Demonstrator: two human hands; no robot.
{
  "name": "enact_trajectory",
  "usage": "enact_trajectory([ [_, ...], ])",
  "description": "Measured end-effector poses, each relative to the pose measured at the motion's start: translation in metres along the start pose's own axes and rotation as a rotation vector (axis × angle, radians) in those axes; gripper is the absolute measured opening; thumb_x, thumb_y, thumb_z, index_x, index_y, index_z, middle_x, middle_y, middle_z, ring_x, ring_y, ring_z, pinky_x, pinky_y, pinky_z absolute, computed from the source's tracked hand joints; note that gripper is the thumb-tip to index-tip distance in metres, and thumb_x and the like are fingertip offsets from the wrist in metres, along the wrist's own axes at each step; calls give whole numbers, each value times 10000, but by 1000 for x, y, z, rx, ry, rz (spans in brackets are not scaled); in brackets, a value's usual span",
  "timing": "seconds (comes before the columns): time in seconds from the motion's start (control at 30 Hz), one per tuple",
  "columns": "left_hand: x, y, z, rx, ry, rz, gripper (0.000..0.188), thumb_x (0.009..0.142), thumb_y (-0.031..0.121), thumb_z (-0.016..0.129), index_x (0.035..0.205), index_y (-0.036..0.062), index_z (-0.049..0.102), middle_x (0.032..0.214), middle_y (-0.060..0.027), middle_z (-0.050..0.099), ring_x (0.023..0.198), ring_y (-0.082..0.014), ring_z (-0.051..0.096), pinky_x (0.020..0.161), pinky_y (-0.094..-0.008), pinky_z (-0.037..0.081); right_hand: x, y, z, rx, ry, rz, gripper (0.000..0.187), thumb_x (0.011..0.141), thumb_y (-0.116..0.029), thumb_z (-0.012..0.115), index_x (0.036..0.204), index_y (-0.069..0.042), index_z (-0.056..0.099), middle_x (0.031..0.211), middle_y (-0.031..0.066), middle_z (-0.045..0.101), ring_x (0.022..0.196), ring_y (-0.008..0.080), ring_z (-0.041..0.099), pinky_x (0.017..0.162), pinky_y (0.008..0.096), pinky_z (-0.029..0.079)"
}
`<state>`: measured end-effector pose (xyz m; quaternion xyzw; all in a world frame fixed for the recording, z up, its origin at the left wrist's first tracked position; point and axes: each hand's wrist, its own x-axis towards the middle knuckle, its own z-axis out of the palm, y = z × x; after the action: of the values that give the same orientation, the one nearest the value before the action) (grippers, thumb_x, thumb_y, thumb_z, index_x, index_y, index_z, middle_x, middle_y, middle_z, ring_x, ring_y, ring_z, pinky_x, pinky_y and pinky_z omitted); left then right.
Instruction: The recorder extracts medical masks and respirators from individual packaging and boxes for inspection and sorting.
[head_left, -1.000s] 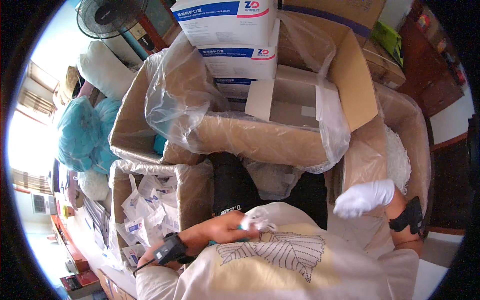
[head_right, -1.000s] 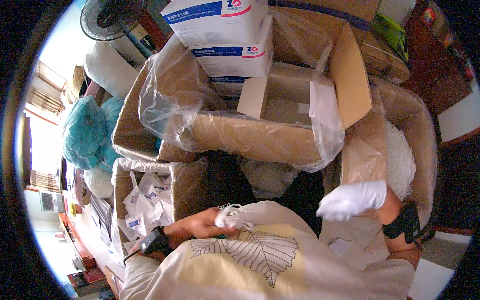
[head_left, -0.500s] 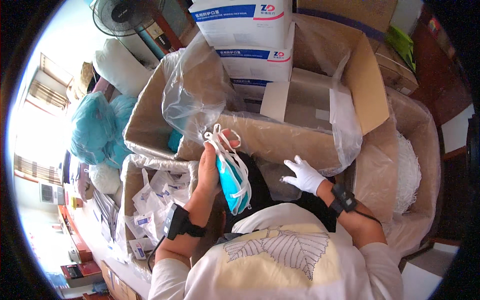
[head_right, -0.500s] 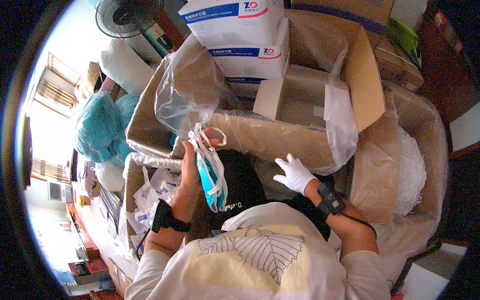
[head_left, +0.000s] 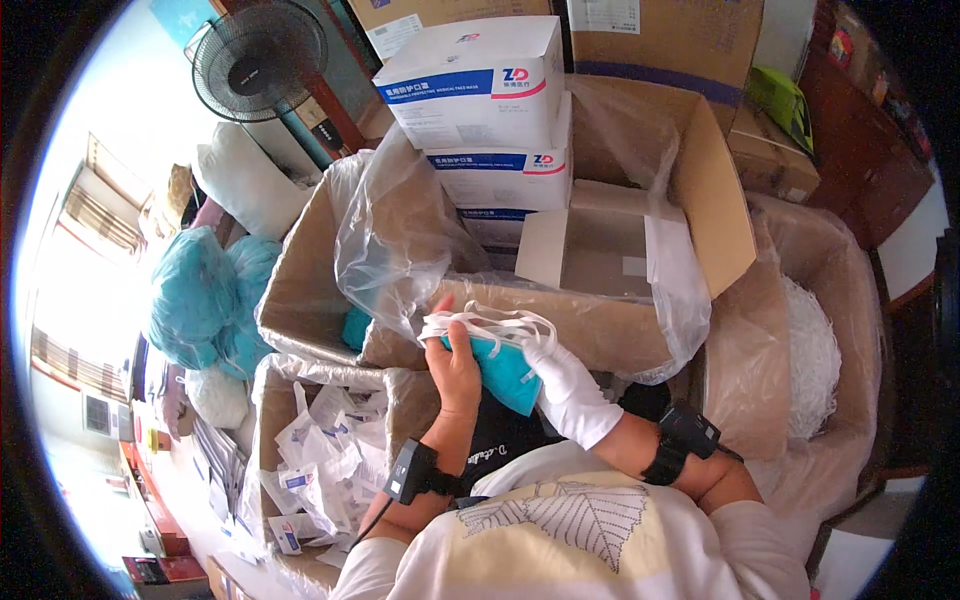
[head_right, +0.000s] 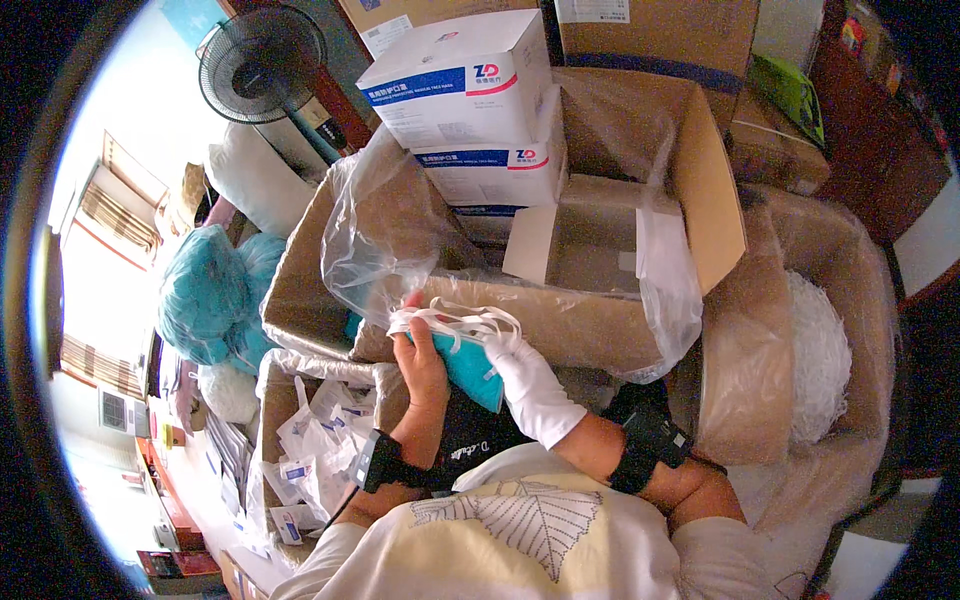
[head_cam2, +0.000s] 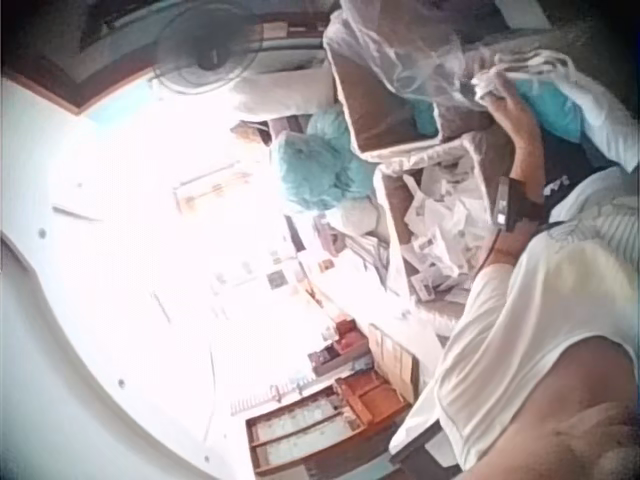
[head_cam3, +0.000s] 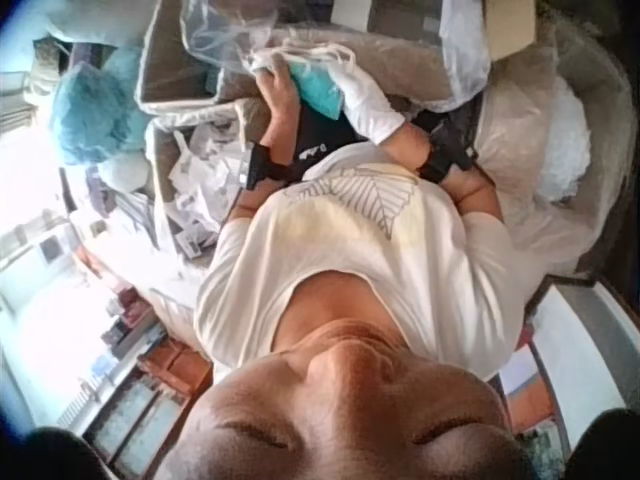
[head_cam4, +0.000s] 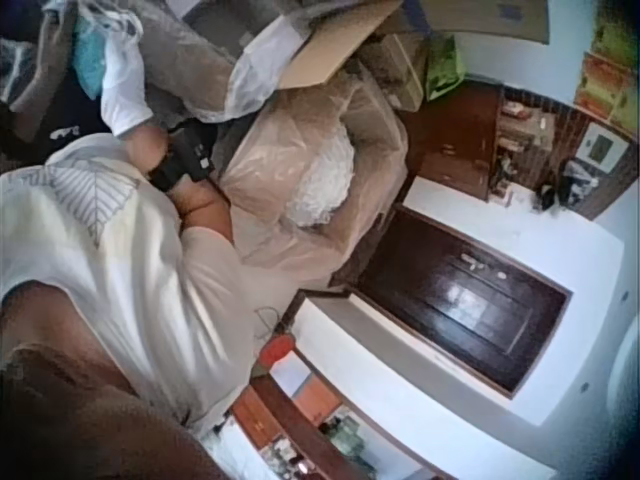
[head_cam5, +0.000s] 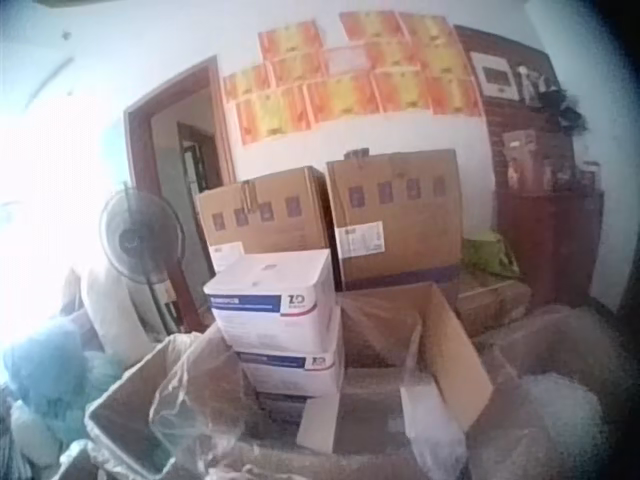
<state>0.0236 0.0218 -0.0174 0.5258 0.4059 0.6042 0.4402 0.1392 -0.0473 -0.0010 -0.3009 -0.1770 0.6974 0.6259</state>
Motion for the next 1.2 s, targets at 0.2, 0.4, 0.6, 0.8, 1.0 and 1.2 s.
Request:
enact_trajectory([
  [0.2,20,7,1,96,149,-308,364,875,344,486,762,9,575,646,-5,517,590,-76,449,531,-242,358,1,-25,-5,220,133,144,229,886,-266,467,1005,-77,519,735,0,530,726,144,544,760,362,457],
  [0.4,47,35,25,417,35,21,375,871,332,479,783,-27,538,648,-92,548,608,-147,481,564,-314,382,20,-30,-10,-1349,-134,-231,443,892,-415,405,860,-5,569,622,65,528,578,170,517,661,323,450],
  [0.6,121,-54,-52,779,287,377,394,896,315,400,840,-37,570,718,-176,577,655,-288,539,629,-383,421,-6,-16,14,-1706,-900,-706,296,876,-270,441,767,2,476,637,115,487,650,261,545,608,359,438],
  [0.8,138,30,-83,138,238,-281,557,866,523,369,795,8,569,641,-42,538,564,-125,500,512,-288,412,-37,-37,-26,-966,-650,35,358,927,-265,348,827,-8,575,777,83,580,663,129,496,684,271,426],
  [1.0,91,0,-65,-587,-333,-826,586,792,597,431,942,41,538,670,-49,500,525,-127,456,426,-235,368,-1,-87,0,-1268,-89,-270,404,829,-298,558,1071,23,514,779,91,589,732,171,550,692,304,429],
  [1.2,28,46,-26,-1163,-704,-1279,563,839,532,397,1019,16,529,699,-77,495,535,-148,434,440,-236,366,2,-89,61,-1715,-522,-562,665,673,-344,686,1153,39,432,1024,206,541,974,306,528,798,354,424],
])
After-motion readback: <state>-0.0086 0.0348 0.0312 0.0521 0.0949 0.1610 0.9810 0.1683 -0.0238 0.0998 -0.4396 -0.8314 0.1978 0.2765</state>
